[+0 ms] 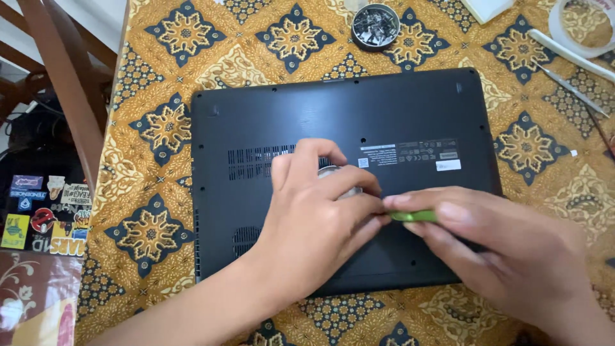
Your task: Disassembling a laptop by unscrewing the back panel and prying the casing open with fingers.
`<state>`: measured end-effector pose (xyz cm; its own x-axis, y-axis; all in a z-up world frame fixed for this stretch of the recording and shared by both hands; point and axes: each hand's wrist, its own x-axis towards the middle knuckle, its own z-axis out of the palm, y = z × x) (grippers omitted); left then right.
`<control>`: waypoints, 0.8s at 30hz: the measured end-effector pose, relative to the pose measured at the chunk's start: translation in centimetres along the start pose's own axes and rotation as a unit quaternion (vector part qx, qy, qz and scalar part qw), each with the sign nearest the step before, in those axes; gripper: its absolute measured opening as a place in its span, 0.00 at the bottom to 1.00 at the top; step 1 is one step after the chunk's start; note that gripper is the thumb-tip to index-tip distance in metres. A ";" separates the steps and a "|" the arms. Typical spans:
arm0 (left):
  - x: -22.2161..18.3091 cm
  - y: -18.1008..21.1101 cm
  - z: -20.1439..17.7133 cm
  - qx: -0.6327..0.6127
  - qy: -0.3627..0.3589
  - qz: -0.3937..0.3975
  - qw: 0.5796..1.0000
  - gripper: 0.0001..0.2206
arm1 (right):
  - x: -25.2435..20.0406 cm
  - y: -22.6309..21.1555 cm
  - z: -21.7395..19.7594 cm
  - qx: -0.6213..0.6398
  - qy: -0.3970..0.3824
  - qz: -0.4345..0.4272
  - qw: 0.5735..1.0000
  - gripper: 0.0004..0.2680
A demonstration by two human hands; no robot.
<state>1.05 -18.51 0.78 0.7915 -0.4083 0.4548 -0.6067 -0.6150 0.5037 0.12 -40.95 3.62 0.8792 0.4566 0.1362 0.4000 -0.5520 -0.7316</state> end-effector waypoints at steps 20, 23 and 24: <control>-0.6 -1.6 -3.4 0.086 -0.079 -0.010 0.993 0.27 | 0.2 0.7 1.4 -0.046 0.045 -0.203 0.977 0.18; -0.9 -2.8 -4.3 0.078 -0.110 -0.021 0.991 0.35 | 0.2 0.3 1.0 -0.087 0.029 -0.185 0.979 0.19; -1.1 -3.1 -4.3 0.078 -0.109 -0.022 0.991 0.35 | 0.1 0.4 0.9 -0.087 0.027 -0.185 0.978 0.19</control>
<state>1.75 -13.19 1.89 0.8245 -0.5046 0.2562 -0.5658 -0.7250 0.3928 0.14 -40.56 2.73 0.6760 0.6127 0.4095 0.7279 -0.4687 -0.5004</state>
